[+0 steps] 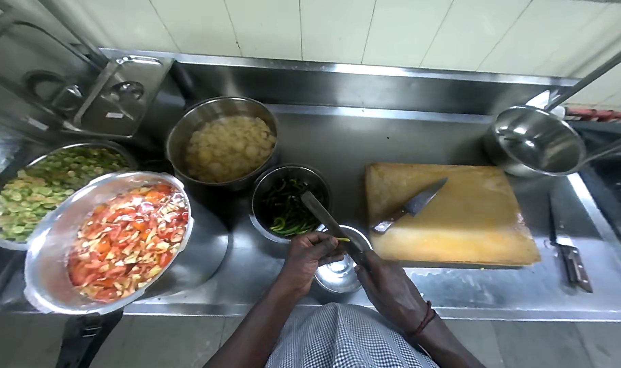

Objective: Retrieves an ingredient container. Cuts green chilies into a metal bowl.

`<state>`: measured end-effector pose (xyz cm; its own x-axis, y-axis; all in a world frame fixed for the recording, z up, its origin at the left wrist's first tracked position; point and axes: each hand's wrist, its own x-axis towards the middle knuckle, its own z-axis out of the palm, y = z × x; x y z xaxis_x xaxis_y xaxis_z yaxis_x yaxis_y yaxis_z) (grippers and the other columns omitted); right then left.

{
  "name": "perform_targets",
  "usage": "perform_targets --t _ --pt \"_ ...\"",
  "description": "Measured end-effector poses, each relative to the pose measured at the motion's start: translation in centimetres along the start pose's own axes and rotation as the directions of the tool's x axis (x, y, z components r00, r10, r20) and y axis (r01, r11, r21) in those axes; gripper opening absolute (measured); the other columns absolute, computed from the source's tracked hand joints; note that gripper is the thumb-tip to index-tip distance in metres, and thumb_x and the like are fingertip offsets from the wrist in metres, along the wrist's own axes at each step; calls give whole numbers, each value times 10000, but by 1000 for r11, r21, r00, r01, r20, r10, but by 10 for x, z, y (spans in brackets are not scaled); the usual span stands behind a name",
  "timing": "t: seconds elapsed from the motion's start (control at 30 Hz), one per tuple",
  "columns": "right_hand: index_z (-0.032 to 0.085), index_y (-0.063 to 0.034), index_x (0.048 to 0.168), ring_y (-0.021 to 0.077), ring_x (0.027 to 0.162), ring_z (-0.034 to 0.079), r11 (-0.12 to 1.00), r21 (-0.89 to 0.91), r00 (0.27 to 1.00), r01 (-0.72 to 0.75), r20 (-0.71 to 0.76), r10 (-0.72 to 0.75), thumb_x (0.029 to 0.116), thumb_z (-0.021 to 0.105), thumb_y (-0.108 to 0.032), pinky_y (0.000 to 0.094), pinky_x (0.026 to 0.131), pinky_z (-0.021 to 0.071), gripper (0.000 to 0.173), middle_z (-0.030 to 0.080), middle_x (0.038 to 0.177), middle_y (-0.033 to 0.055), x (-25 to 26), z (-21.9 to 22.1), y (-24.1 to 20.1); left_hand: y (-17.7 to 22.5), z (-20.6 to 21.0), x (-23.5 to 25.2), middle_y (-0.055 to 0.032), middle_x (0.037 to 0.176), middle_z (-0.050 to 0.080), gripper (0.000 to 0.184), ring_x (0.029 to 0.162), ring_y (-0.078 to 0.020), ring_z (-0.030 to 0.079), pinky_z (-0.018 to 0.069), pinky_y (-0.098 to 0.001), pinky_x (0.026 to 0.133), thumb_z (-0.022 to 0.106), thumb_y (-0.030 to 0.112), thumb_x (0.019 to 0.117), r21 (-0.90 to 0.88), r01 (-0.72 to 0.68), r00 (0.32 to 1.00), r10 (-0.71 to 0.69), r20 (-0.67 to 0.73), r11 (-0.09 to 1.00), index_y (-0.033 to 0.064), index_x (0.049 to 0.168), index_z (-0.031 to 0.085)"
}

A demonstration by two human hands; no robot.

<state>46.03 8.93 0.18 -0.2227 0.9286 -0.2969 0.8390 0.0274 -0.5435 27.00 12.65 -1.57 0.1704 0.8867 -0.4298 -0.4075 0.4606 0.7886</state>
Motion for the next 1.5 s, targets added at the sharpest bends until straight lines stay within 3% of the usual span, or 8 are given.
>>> perform_targets --t 0.4,0.53,0.7,1.0,1.17,1.27,1.4,1.5 --pt "636 -104 1112 181 689 618 992 117 996 39 78 -48 1058 485 -287 382 662 522 243 606 758 41 10 1 1 -6 -5 8 -152 929 729 55 816 -211 726 624 -371 796 654 5 962 -86 143 977 -127 168 986 -14 968 705" --pt "644 -116 1103 154 637 598 986 161 999 37 -26 -33 1048 479 -290 361 617 511 247 589 716 17 11 4 2 -10 -9 11 -182 1048 713 155 881 -246 725 617 -406 843 629 -2 960 -156 119 977 -88 192 981 -13 1100 696" --pt "641 -128 1029 135 635 595 980 193 998 50 -56 -40 1046 489 -290 341 607 512 223 590 720 4 12 7 5 -12 -4 7 -174 934 720 93 818 -252 731 628 -418 810 610 -28 980 -194 51 997 -39 64 980 -13 940 692" --pt "634 -115 1077 185 692 622 996 92 993 5 114 -16 1055 482 -302 387 660 523 243 603 754 40 10 -1 0 -5 -5 6 -157 876 718 76 765 -229 729 635 -401 775 624 -3 981 -114 61 998 -57 38 992 -20 924 671" --pt "641 -103 1175 212 743 655 997 70 994 14 108 -21 1059 481 -293 417 713 545 274 646 808 64 14 4 -5 -9 -2 6 -148 899 723 46 763 -186 708 616 -333 742 672 3 951 -70 96 994 -91 59 993 -22 982 696" --pt "653 -103 1161 181 713 627 986 166 995 -11 96 -5 1060 492 -294 389 694 531 269 633 801 51 15 4 -2 -11 -12 8 -172 1063 718 180 892 -231 715 605 -389 853 651 63 981 -175 94 987 -69 146 980 -7 1141 696" --pt "596 -77 1099 125 452 484 761 632 970 -148 244 -14 1053 520 -268 283 437 464 210 512 650 29 19 -1 13 -19 -25 17 -174 1296 651 354 1103 -270 679 558 -431 978 485 276 1085 -281 58 976 5 219 958 43 1327 597" --pt "550 -108 1000 72 425 450 372 850 871 -374 460 -175 1057 477 -262 229 407 462 179 461 619 -11 20 -13 19 -18 -23 18 -103 1409 610 332 1108 -186 669 570 -322 924 496 31 1029 -124 -15 943 55 328 992 75 1321 649"
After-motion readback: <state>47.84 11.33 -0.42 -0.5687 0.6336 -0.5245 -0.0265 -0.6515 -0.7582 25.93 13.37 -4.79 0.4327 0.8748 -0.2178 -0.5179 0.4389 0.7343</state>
